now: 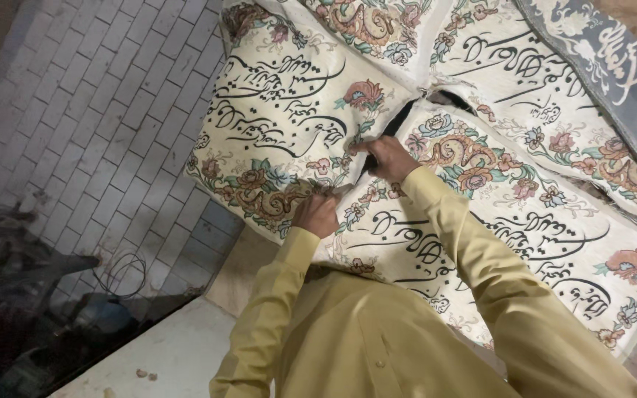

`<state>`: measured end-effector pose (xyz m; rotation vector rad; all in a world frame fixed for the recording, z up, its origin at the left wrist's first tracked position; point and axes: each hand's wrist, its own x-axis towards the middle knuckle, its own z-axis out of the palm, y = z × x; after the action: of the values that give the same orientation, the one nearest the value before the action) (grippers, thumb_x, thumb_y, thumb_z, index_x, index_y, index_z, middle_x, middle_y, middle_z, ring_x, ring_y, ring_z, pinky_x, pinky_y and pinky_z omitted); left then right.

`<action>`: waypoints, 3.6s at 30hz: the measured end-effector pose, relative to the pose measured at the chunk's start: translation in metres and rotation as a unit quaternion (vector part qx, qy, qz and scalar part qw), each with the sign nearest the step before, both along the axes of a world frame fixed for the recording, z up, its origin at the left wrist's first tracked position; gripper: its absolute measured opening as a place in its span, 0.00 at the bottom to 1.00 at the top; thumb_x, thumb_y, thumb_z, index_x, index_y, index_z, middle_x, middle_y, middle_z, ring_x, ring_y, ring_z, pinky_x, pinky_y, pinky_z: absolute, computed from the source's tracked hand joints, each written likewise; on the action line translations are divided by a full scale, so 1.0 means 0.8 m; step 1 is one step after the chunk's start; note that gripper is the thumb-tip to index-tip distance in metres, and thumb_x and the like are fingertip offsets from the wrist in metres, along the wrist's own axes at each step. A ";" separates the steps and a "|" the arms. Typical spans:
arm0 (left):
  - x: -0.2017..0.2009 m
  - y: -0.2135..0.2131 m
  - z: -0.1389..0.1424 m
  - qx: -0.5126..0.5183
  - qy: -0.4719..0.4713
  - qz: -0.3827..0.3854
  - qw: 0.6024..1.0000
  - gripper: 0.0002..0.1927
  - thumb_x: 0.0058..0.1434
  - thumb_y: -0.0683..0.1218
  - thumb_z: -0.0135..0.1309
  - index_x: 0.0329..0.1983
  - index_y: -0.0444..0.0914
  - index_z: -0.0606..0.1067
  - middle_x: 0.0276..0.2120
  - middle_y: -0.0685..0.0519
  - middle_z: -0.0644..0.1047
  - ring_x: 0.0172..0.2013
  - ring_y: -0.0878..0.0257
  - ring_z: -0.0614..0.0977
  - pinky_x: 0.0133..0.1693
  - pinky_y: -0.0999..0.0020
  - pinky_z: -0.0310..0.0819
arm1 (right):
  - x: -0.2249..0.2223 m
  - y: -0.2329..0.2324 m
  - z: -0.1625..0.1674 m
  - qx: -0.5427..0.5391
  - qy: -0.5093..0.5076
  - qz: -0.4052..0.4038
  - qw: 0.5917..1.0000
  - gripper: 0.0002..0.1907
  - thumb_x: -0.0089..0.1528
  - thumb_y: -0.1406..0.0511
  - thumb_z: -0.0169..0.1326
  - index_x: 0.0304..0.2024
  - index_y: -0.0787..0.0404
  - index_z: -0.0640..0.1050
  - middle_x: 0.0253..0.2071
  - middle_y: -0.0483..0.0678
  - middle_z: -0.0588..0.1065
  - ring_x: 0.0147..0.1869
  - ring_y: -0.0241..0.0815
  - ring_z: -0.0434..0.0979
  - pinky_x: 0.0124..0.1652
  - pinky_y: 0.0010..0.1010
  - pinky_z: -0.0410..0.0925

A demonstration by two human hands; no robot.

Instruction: The person lays a large patterned textile flat on a worktable, then uses a yellow utility knife to cut along a marked line, separating a rectangular section. The person then briefly handles a smaller dark-patterned textile piece and sets it aside.

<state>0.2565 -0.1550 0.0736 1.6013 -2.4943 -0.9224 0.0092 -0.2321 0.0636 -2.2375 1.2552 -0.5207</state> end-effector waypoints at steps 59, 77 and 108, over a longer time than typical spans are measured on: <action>-0.040 0.022 0.030 -0.051 -0.006 0.046 0.998 0.28 0.55 0.37 0.52 0.62 0.38 0.74 0.37 0.31 0.79 0.35 0.39 0.84 0.39 0.47 0.80 | 0.028 0.005 -0.031 0.157 0.076 0.098 0.980 0.35 0.46 0.67 0.70 0.58 0.49 0.77 0.60 0.50 0.75 0.62 0.56 0.70 0.62 0.47 0.61; -0.040 0.002 0.010 0.007 0.005 0.027 1.000 0.20 0.57 0.32 0.46 0.53 0.29 0.76 0.40 0.35 0.80 0.34 0.47 0.86 0.35 0.56 0.85 | 0.031 0.006 0.026 0.195 -0.042 0.094 0.975 0.36 0.43 0.74 0.66 0.56 0.53 0.81 0.60 0.50 0.77 0.65 0.54 0.75 0.65 0.41 0.65; 0.129 0.138 -0.022 -0.098 0.088 0.125 0.983 0.30 0.59 0.42 0.56 0.67 0.52 0.72 0.34 0.41 0.77 0.33 0.41 0.79 0.34 0.47 0.74 | 0.127 0.111 -0.055 0.145 0.042 -0.064 0.986 0.40 0.55 0.54 0.69 0.66 0.52 0.68 0.39 0.52 0.81 0.49 0.55 0.80 0.59 0.51 0.56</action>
<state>0.3596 -0.0449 0.0559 1.6402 -2.1328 -0.7263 0.1111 -0.1432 0.0199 -1.9634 1.4254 -0.2700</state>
